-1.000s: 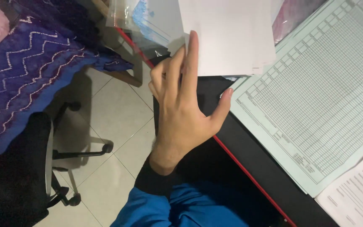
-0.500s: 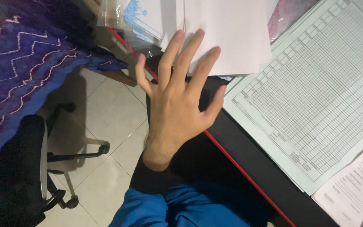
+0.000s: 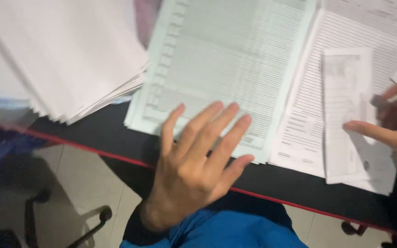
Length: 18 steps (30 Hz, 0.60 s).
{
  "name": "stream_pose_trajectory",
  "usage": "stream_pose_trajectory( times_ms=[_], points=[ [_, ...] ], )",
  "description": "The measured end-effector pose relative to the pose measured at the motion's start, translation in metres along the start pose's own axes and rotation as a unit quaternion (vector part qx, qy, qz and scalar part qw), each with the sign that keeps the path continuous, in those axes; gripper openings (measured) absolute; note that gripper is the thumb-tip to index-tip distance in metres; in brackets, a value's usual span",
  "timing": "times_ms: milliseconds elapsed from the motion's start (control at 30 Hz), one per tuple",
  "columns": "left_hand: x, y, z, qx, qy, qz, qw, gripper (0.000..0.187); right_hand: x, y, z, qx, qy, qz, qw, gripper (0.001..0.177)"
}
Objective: Folding printed forms and inserting them into envelopes at a desk
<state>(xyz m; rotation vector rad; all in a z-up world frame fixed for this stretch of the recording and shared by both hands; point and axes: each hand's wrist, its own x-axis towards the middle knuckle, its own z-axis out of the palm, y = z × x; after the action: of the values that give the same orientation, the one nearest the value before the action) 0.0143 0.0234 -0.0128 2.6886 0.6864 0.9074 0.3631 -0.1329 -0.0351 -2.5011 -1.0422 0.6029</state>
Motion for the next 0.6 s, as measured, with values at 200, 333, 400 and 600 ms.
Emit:
stream_pose_trajectory(
  times_ms=[200,333,400,600],
  points=[
    [0.013,0.035,0.033,-0.069,-0.057,0.096,0.991,0.04,0.003,-0.019,-0.01,-0.237,-0.002,-0.047,0.97,0.072],
    [0.018,0.045,0.048,-0.059,-0.052,0.126,0.989,0.039,0.003,-0.031,-0.014,-0.166,-0.007,-0.01,0.986,0.078],
    [0.019,0.047,0.052,-0.071,-0.066,0.126,0.987,0.034,0.006,-0.032,-0.014,-0.208,-0.038,0.003,0.977,0.08],
    [0.018,0.049,0.061,-0.088,-0.086,0.126,0.984,0.03,0.007,-0.033,-0.016,-0.195,-0.049,0.016,0.979,0.075]
  ],
)
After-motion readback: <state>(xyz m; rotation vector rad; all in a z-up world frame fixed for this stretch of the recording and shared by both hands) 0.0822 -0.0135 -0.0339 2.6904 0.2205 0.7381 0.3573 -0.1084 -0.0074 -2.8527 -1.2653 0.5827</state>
